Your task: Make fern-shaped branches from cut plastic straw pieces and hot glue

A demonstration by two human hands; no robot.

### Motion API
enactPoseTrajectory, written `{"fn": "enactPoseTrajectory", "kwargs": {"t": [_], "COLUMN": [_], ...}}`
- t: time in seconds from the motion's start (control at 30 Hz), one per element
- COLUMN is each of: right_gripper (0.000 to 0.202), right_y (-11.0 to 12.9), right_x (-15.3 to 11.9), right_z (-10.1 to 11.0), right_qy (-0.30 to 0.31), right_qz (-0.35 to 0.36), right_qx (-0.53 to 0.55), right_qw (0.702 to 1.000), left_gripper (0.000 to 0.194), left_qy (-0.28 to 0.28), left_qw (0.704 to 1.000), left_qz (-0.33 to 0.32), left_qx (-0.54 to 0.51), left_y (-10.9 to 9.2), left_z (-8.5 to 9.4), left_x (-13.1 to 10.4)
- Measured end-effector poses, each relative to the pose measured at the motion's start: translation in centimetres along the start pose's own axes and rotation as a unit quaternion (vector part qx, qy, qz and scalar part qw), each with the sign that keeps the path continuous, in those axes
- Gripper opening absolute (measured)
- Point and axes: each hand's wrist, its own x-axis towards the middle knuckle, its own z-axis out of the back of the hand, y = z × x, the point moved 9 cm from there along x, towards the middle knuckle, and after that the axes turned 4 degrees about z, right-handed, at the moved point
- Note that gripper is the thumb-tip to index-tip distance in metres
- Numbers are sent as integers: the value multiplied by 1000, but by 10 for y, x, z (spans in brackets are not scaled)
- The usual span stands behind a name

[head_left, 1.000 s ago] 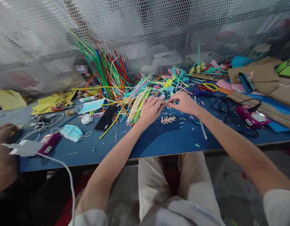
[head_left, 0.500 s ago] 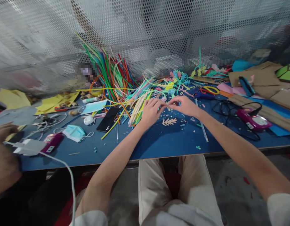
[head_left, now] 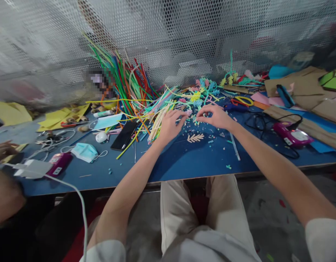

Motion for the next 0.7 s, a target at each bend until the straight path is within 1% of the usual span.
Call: {"fn": "enactPoseTrajectory", "kwargs": {"t": [0.13, 0.2, 0.23, 0.27, 0.3, 0.37, 0.4, 0.43, 0.47, 0.57, 0.63, 0.7], "right_gripper": [21, 20, 20, 20, 20, 20, 20, 19, 19, 20, 22, 23], "right_y": [-15, -20, -22, -22, -22, -20, -19, -18, -17, -18, -20, -23], "right_x": [-2, -3, -4, -4, -5, -6, -6, -7, -7, -9, -10, -12], "right_z": [11, 14, 15, 16, 16, 17, 18, 19, 21, 26, 30, 35], "right_qy": [-14, -17, -18, -18, -19, -25, -31, -40, -51, -82, -100, -123], "right_qz": [-10, -13, -12, -10, -7, 2, 5, 6, 5, -7, -14, -18], "right_qx": [-36, -44, -46, -48, -49, -52, -53, -53, -52, -45, -43, -48], "right_qw": [999, 999, 999, 999, 999, 998, 998, 998, 997, 996, 994, 991], "left_gripper": [27, 31, 33, 34, 34, 34, 34, 33, 31, 18, 16, 17], "left_qy": [-14, 2, 30, 76, 137, 269, 318, 353, 373, 389, 376, 342], "left_qw": [998, 998, 997, 996, 989, 961, 945, 933, 925, 918, 923, 937], "left_qz": [9, 1, -10, -25, -42, -62, -63, -58, -51, -41, -45, -45], "left_qx": [63, 70, 64, 50, 30, -14, -32, -44, -51, -60, -63, -60], "left_y": [7, 7, 6, 4, 1, -3, -3, -2, 0, 5, 6, 7], "left_z": [14, 19, 18, 14, 7, -11, -19, -26, -31, -43, -45, -42], "left_x": [2, 4, 4, 3, 1, -10, -16, -21, -25, -29, -28, -23]}}
